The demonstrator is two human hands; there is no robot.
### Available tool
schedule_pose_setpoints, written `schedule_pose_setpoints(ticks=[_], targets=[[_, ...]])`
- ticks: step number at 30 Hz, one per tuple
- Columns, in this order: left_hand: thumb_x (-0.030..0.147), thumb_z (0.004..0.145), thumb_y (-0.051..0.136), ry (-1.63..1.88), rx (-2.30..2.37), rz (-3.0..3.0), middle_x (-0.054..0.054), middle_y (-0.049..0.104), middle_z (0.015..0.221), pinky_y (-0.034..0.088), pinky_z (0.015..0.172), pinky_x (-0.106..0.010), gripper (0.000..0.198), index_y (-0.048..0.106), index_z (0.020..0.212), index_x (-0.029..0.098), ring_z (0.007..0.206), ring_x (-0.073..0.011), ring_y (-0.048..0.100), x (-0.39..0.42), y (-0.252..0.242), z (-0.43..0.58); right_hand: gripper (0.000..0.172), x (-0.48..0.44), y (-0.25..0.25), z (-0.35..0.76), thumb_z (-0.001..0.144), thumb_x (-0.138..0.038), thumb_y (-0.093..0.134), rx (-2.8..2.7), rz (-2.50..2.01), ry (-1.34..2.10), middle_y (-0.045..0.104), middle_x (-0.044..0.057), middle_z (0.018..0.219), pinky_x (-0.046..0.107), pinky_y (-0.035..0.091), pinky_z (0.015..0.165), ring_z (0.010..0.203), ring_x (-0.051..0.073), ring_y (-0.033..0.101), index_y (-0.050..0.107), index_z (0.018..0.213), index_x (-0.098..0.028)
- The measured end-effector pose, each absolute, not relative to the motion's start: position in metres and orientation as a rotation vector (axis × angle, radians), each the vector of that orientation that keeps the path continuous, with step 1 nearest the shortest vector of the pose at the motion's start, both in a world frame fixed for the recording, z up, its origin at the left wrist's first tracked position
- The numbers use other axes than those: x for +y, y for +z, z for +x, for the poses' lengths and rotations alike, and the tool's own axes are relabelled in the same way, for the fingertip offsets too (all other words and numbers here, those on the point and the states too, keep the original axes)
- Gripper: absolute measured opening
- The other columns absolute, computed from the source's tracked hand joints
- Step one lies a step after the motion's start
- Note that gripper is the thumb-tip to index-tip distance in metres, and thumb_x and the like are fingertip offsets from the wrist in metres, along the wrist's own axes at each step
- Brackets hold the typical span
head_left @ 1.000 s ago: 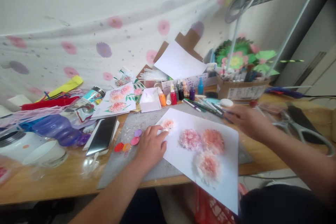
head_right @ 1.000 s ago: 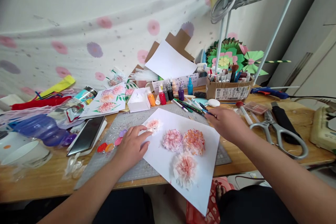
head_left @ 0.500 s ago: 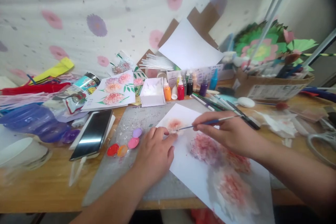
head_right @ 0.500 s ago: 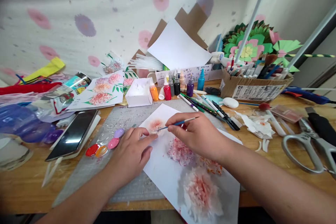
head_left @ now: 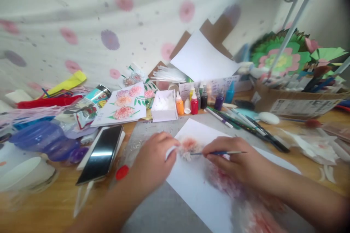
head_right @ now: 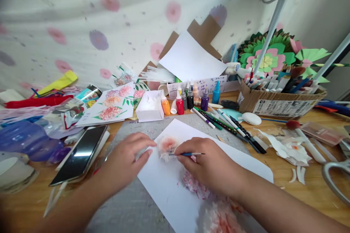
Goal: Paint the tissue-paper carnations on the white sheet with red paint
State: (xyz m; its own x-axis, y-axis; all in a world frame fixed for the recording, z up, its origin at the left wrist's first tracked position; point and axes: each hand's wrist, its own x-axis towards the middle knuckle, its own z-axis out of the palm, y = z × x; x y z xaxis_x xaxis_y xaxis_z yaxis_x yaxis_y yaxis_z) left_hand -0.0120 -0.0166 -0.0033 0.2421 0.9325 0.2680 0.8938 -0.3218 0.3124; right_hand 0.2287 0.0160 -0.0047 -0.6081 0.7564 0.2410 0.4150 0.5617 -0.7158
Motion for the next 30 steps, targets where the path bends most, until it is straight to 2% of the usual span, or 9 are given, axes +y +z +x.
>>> schedule_pose_setpoints(ticks=[6, 9, 12, 19, 24, 27, 30], targets=[[0.017, 0.087, 0.047, 0.510, 2.180, 2.364, -0.006, 0.069, 0.104, 0.049, 0.086, -0.037, 0.026, 0.070, 0.097, 0.021, 0.098, -0.0232, 0.063, 0.073, 0.036, -0.042, 0.023, 0.016, -0.006, 0.229, 0.089, -0.025, 0.053, -2.320, -0.921, 0.809, 0.075, 0.005, 0.095, 0.029, 0.053, 0.077, 0.086, 0.016, 0.068, 0.074, 0.096, -0.023], [0.022, 0.092, 0.049, 0.385, 2.240, 2.339, -0.008, 0.067, 0.112, 0.048, 0.093, -0.041, 0.023, 0.069, 0.104, 0.020, 0.109, -0.0247, 0.061, 0.113, 0.033, -0.048, 0.023, 0.016, -0.004, 0.230, 0.088, -0.025, 0.054, -2.314, -0.939, 0.804, 0.075, 0.005, 0.097, 0.030, 0.053, 0.078, 0.087, 0.017, 0.068, 0.075, 0.097, -0.024], [0.036, 0.092, 0.059, 0.148, 2.206, 2.279, -0.009, 0.064, 0.118, 0.051, 0.092, -0.045, 0.030, 0.063, 0.114, 0.017, 0.105, -0.0215, 0.062, 0.148, 0.024, -0.050, 0.023, 0.016, -0.002, 0.230, 0.087, -0.026, 0.055, -2.289, -0.968, 0.800, 0.075, 0.004, 0.099, 0.030, 0.053, 0.081, 0.090, 0.017, 0.069, 0.075, 0.100, -0.026], [0.036, 0.091, 0.060, -0.128, 2.129, 2.149, -0.010, 0.061, 0.123, 0.054, 0.089, -0.044, 0.036, 0.059, 0.121, 0.017, 0.106, -0.0225, 0.062, 0.195, 0.015, -0.051, 0.023, 0.014, 0.001, 0.231, 0.087, -0.027, 0.054, -2.311, -0.986, 0.805, 0.075, 0.003, 0.101, 0.030, 0.052, 0.081, 0.093, 0.018, 0.069, 0.075, 0.098, -0.025], [0.036, 0.091, 0.060, -0.018, 2.121, 2.095, -0.009, 0.062, 0.121, 0.055, 0.088, -0.043, 0.034, 0.060, 0.120, 0.017, 0.104, -0.0219, 0.063, 0.194, 0.024, -0.053, 0.023, 0.012, 0.004, 0.232, 0.086, -0.023, 0.055, -2.331, -1.006, 0.808, 0.075, 0.001, 0.100, 0.029, 0.052, 0.081, 0.093, 0.017, 0.069, 0.074, 0.098, -0.025], [0.037, 0.091, 0.060, 0.180, 2.109, 2.078, -0.008, 0.063, 0.118, 0.055, 0.087, -0.042, 0.032, 0.062, 0.116, 0.016, 0.102, -0.0213, 0.063, 0.180, 0.039, -0.056, 0.023, 0.010, 0.004, 0.234, 0.087, -0.025, 0.054, -2.331, -0.995, 0.801, 0.075, 0.001, 0.100, 0.030, 0.052, 0.082, 0.092, 0.017, 0.069, 0.074, 0.098, -0.025], [0.035, 0.089, 0.062, 0.432, 2.059, 2.032, -0.006, 0.066, 0.104, 0.055, 0.079, -0.037, 0.028, 0.063, 0.107, 0.014, 0.090, -0.0177, 0.063, 0.154, 0.052, -0.058, 0.023, 0.010, 0.004, 0.236, 0.088, -0.026, 0.053, -2.323, -0.980, 0.787, 0.075, 0.002, 0.100, 0.030, 0.052, 0.083, 0.093, 0.017, 0.069, 0.074, 0.098, -0.025]])
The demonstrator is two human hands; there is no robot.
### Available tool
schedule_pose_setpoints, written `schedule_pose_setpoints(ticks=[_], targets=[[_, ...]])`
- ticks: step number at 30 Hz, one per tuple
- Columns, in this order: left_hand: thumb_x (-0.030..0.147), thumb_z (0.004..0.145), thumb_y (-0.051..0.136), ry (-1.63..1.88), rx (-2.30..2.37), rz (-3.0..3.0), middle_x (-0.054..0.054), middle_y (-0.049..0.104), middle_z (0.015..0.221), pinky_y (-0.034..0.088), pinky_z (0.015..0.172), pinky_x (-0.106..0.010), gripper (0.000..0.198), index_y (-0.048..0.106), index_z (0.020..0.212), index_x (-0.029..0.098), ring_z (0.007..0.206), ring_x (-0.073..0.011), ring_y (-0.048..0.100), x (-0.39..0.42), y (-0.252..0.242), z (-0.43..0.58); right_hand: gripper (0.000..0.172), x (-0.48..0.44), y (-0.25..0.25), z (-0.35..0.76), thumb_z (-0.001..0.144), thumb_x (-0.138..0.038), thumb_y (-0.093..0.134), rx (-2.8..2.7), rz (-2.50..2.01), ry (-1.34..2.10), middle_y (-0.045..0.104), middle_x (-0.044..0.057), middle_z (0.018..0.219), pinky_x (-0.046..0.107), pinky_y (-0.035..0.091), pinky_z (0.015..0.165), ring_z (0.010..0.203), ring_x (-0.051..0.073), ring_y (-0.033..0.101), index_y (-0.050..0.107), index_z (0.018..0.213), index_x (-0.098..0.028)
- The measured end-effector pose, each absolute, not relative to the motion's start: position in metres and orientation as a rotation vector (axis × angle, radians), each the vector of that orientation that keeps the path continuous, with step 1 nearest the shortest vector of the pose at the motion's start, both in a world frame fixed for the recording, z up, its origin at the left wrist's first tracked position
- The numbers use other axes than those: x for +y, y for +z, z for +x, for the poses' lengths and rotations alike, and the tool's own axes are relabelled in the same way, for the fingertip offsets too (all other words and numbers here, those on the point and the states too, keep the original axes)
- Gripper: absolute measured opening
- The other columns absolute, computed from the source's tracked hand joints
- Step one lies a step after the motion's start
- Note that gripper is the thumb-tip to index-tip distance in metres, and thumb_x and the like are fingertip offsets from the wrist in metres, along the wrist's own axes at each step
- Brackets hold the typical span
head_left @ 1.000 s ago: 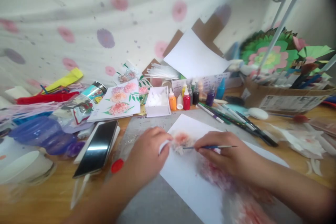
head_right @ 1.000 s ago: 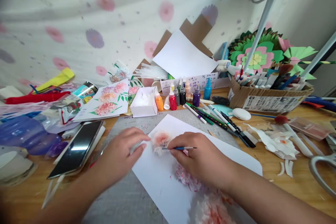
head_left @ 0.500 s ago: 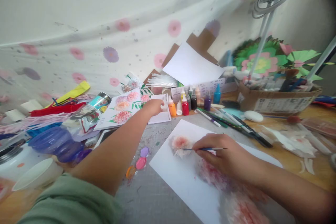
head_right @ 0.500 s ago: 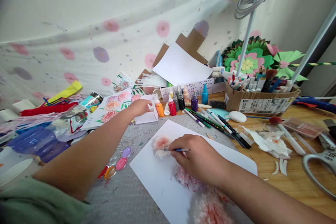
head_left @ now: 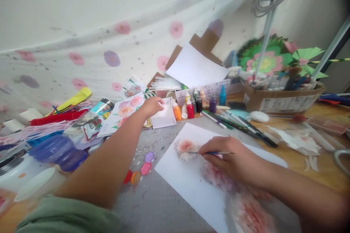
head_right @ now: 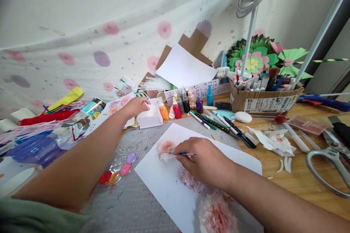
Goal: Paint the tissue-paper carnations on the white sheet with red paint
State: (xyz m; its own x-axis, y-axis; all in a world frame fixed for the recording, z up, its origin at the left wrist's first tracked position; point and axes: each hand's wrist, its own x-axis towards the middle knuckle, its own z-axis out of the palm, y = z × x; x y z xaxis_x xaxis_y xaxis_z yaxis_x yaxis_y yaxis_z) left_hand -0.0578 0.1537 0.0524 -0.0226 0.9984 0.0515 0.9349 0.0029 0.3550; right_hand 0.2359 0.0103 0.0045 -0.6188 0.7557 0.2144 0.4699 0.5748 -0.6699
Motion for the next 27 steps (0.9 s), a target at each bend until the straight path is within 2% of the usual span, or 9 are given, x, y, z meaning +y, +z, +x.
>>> schedule_pose_setpoints(ticks=[4, 7, 13, 19, 23, 27], targets=[[0.029, 0.080, 0.066, 0.758, 1.890, 1.931, 0.001, 0.063, 0.081, 0.046, 0.064, -0.025, 0.021, 0.064, 0.096, 0.016, 0.069, -0.0112, 0.057, 0.103, 0.049, -0.046, 0.023, 0.012, 0.004, 0.239, 0.086, -0.022, 0.055, -2.299, -0.980, 0.773, 0.076, 0.003, 0.101, 0.031, 0.054, 0.083, 0.093, 0.018, 0.070, 0.075, 0.097, -0.025], [0.035, 0.079, 0.061, 0.856, 1.766, 1.816, 0.001, 0.061, 0.072, 0.043, 0.058, -0.024, 0.020, 0.063, 0.086, 0.016, 0.060, -0.0101, 0.053, 0.070, 0.028, -0.030, 0.022, 0.013, 0.004, 0.241, 0.085, -0.023, 0.056, -2.277, -0.988, 0.766, 0.076, 0.005, 0.101, 0.032, 0.055, 0.084, 0.092, 0.019, 0.071, 0.075, 0.096, -0.023], [0.031, 0.078, 0.057, 0.825, 1.676, 1.709, 0.003, 0.060, 0.067, 0.042, 0.055, -0.025, 0.023, 0.064, 0.099, 0.022, 0.059, -0.0128, 0.056, 0.048, -0.009, -0.010, 0.022, 0.012, 0.004, 0.241, 0.085, -0.026, 0.056, -2.264, -1.006, 0.761, 0.076, 0.004, 0.099, 0.033, 0.057, 0.082, 0.089, 0.020, 0.072, 0.076, 0.093, -0.023], [0.022, 0.074, 0.059, 0.814, 1.848, 1.793, 0.002, 0.063, 0.068, 0.035, 0.055, -0.027, 0.003, 0.062, 0.073, 0.021, 0.062, -0.0144, 0.055, 0.052, -0.012, -0.012, 0.021, 0.010, 0.003, 0.240, 0.085, -0.024, 0.056, -2.269, -1.015, 0.784, 0.076, 0.001, 0.098, 0.027, 0.057, 0.074, 0.088, 0.018, 0.072, 0.076, 0.091, -0.024], [0.021, 0.073, 0.061, 0.855, 1.864, 1.811, 0.002, 0.066, 0.074, 0.038, 0.059, -0.027, 0.010, 0.065, 0.082, 0.023, 0.067, -0.0148, 0.056, 0.044, -0.004, -0.007, 0.021, 0.009, 0.003, 0.240, 0.085, -0.023, 0.056, -2.261, -1.027, 0.788, 0.077, 0.000, 0.098, 0.024, 0.055, 0.061, 0.087, 0.017, 0.072, 0.076, 0.092, -0.024], [0.029, 0.075, 0.064, 0.861, 1.672, 1.777, 0.002, 0.065, 0.074, 0.042, 0.061, -0.025, 0.009, 0.064, 0.080, 0.021, 0.069, -0.0129, 0.059, 0.030, 0.007, 0.003, 0.021, 0.011, 0.003, 0.241, 0.085, -0.024, 0.056, -2.261, -1.024, 0.769, 0.077, 0.000, 0.096, 0.027, 0.056, 0.072, 0.086, 0.017, 0.072, 0.076, 0.092, -0.024]])
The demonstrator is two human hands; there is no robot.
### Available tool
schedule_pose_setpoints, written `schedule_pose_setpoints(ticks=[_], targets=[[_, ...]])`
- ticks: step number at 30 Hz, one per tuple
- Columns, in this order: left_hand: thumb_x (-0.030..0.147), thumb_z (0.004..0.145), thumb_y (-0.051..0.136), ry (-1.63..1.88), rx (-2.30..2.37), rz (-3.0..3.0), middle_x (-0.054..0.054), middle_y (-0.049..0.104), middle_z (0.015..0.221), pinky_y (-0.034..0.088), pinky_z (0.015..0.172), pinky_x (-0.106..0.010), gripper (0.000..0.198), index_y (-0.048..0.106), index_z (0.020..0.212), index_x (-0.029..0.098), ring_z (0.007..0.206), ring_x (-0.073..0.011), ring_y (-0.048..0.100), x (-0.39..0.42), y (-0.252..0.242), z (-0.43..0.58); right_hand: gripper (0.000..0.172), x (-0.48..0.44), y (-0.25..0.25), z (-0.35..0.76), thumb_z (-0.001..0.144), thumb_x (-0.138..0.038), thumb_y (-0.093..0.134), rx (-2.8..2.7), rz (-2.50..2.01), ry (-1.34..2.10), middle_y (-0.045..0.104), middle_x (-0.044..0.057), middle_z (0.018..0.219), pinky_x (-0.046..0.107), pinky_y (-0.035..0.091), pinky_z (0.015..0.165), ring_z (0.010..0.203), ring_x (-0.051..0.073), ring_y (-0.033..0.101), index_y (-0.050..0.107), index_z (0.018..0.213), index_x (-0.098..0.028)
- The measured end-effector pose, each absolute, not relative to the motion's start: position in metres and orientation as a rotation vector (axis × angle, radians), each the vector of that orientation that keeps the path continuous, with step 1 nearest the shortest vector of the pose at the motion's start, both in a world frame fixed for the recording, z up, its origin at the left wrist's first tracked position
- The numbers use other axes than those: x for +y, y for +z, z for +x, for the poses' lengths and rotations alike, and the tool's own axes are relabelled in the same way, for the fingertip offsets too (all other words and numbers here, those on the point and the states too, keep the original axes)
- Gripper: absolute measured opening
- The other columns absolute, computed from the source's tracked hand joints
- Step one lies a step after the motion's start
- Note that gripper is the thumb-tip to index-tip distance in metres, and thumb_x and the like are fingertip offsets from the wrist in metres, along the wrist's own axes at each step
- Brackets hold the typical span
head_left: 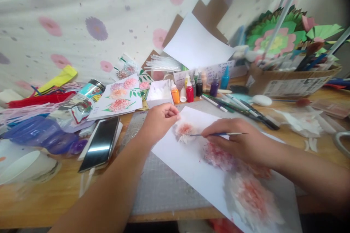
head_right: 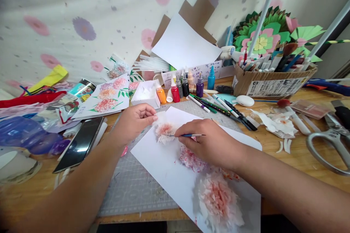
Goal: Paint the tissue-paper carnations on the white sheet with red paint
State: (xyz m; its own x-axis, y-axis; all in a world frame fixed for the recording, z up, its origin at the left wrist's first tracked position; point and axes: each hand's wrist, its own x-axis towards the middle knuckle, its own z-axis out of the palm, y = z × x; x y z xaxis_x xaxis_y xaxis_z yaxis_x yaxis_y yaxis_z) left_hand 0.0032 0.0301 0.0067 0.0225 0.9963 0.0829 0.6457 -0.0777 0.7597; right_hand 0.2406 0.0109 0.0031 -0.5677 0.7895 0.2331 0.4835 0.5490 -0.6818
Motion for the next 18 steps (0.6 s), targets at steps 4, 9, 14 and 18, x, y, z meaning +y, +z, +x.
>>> schedule_pose_setpoints(ticks=[4, 9, 14, 18], targets=[[0.032, 0.075, 0.065, 0.666, 1.463, 1.742, 0.003, 0.061, 0.065, 0.038, 0.053, -0.024, 0.013, 0.064, 0.073, 0.020, 0.059, -0.0110, 0.054, 0.022, 0.004, 0.014, 0.021, 0.012, 0.003, 0.241, 0.084, -0.021, 0.057, -2.273, -1.012, 0.767, 0.077, 0.000, 0.096, 0.028, 0.056, 0.076, 0.085, 0.016, 0.072, 0.076, 0.092, -0.024], [0.032, 0.074, 0.065, 0.621, 1.508, 1.738, 0.003, 0.063, 0.067, 0.038, 0.053, -0.026, 0.012, 0.065, 0.072, 0.020, 0.059, -0.0122, 0.054, 0.025, -0.007, 0.018, 0.024, 0.010, 0.003, 0.242, 0.084, -0.017, 0.056, -2.335, -0.936, 0.793, 0.077, -0.001, 0.098, 0.026, 0.055, 0.076, 0.087, 0.014, 0.071, 0.075, 0.096, -0.024], [0.033, 0.076, 0.062, 0.763, 1.549, 1.657, 0.002, 0.063, 0.068, 0.039, 0.056, -0.026, 0.013, 0.063, 0.074, 0.020, 0.060, -0.0121, 0.055, 0.028, -0.008, 0.013, 0.027, 0.006, 0.001, 0.243, 0.085, -0.015, 0.054, -2.357, -0.858, 0.790, 0.076, -0.001, 0.100, 0.027, 0.054, 0.081, 0.091, 0.014, 0.070, 0.075, 0.099, -0.024], [0.034, 0.076, 0.064, 0.912, 1.542, 1.596, 0.003, 0.060, 0.070, 0.037, 0.058, -0.024, 0.015, 0.063, 0.075, 0.020, 0.062, -0.0101, 0.051, 0.030, -0.009, 0.011, 0.023, 0.005, 0.005, 0.244, 0.086, -0.018, 0.055, -2.344, -0.858, 0.759, 0.077, -0.001, 0.096, 0.024, 0.054, 0.079, 0.088, 0.013, 0.070, 0.075, 0.096, -0.023]])
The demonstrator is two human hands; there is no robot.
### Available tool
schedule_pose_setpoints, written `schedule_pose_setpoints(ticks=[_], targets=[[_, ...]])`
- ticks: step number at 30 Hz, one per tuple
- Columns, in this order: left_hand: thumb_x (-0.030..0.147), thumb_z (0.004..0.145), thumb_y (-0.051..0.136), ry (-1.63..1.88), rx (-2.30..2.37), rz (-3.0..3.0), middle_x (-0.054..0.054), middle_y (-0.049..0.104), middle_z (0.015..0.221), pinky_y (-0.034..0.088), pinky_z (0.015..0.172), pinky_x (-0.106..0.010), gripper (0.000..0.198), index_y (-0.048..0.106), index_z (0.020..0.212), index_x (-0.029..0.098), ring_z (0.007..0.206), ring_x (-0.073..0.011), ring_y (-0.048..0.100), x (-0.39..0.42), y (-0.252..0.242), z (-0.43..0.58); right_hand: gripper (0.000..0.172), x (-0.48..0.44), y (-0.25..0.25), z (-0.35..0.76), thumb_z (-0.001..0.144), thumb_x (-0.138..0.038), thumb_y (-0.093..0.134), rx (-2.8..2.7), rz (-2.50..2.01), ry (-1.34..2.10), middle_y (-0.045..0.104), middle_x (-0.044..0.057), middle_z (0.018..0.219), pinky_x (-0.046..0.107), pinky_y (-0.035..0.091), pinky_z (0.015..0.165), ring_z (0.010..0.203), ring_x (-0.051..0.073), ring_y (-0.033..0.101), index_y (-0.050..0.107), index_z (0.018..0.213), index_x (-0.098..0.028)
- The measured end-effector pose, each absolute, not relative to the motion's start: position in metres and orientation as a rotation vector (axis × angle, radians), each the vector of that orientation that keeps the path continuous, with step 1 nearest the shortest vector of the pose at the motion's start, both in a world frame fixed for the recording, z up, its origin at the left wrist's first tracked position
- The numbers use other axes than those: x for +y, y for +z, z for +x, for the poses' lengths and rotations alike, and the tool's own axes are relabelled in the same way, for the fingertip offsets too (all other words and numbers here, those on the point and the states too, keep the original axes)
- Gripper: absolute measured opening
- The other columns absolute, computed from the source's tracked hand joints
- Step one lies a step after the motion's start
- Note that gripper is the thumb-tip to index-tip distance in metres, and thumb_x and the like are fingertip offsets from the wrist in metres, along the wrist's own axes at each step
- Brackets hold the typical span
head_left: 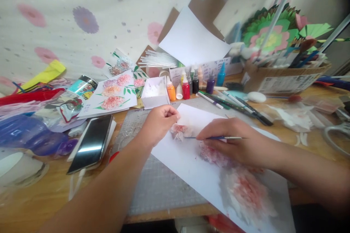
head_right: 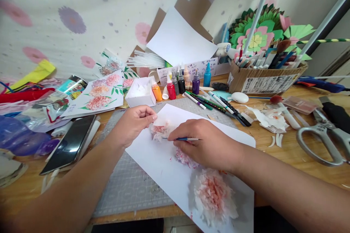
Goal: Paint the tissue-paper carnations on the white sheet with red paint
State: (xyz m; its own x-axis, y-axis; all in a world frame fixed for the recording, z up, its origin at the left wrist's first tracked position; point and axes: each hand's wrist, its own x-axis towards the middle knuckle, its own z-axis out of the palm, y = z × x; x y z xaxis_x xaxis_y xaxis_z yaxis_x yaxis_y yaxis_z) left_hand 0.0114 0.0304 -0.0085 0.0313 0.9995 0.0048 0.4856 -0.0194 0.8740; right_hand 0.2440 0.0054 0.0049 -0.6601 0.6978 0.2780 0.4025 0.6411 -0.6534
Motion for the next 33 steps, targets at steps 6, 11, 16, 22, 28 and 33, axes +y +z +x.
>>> schedule_pose_setpoints(ticks=[6, 11, 16, 22, 28, 33], targets=[[0.032, 0.074, 0.066, 0.905, 1.526, 1.588, 0.002, 0.062, 0.068, 0.037, 0.057, -0.025, 0.013, 0.064, 0.074, 0.019, 0.061, -0.0107, 0.052, 0.030, -0.007, 0.013, 0.021, 0.006, 0.010, 0.244, 0.085, -0.019, 0.057, -2.265, -0.966, 0.680, 0.077, 0.000, 0.093, 0.023, 0.054, 0.073, 0.082, 0.012, 0.070, 0.075, 0.094, -0.022], [0.032, 0.075, 0.064, 0.757, 1.470, 1.608, 0.001, 0.066, 0.067, 0.042, 0.057, -0.026, 0.013, 0.062, 0.076, 0.020, 0.060, -0.0130, 0.058, 0.027, -0.006, 0.011, 0.023, 0.007, 0.002, 0.242, 0.083, -0.016, 0.057, -2.317, -0.942, 0.724, 0.076, 0.001, 0.095, 0.024, 0.055, 0.071, 0.085, 0.014, 0.070, 0.075, 0.094, -0.024], [0.035, 0.078, 0.062, 0.471, 1.575, 1.869, 0.001, 0.068, 0.071, 0.041, 0.054, -0.026, 0.014, 0.065, 0.077, 0.022, 0.063, -0.0143, 0.061, 0.026, -0.009, 0.014, 0.024, 0.007, 0.002, 0.242, 0.084, -0.016, 0.055, -2.351, -0.921, 0.741, 0.076, 0.001, 0.096, 0.028, 0.055, 0.077, 0.085, 0.016, 0.070, 0.075, 0.095, -0.024], [0.026, 0.074, 0.060, 0.394, 1.652, 1.993, 0.002, 0.067, 0.070, 0.035, 0.053, -0.027, 0.007, 0.066, 0.072, 0.023, 0.063, -0.0146, 0.058, 0.027, -0.012, 0.017, 0.018, 0.006, 0.010, 0.246, 0.085, -0.022, 0.058, -2.283, -0.927, 0.715, 0.077, 0.001, 0.090, 0.024, 0.055, 0.072, 0.079, 0.013, 0.071, 0.075, 0.090, -0.022], [0.031, 0.077, 0.061, 0.352, 1.667, 2.048, 0.002, 0.069, 0.072, 0.035, 0.056, -0.028, 0.010, 0.063, 0.071, 0.023, 0.066, -0.0157, 0.059, 0.026, -0.011, 0.017, 0.021, 0.007, 0.010, 0.242, 0.088, -0.030, 0.056, -2.163, -0.915, 0.613, 0.076, 0.002, 0.081, 0.021, 0.052, 0.065, 0.071, 0.010, 0.068, 0.074, 0.087, -0.018], [0.027, 0.077, 0.060, 0.343, 1.658, 2.057, 0.002, 0.070, 0.074, 0.036, 0.057, -0.028, 0.007, 0.064, 0.072, 0.023, 0.068, -0.0159, 0.060, 0.026, -0.011, 0.019, 0.017, 0.010, -0.001, 0.231, 0.087, -0.024, 0.058, -2.229, -0.889, 0.593, 0.077, 0.002, 0.087, 0.025, 0.052, 0.070, 0.077, 0.013, 0.070, 0.075, 0.091, -0.021]])
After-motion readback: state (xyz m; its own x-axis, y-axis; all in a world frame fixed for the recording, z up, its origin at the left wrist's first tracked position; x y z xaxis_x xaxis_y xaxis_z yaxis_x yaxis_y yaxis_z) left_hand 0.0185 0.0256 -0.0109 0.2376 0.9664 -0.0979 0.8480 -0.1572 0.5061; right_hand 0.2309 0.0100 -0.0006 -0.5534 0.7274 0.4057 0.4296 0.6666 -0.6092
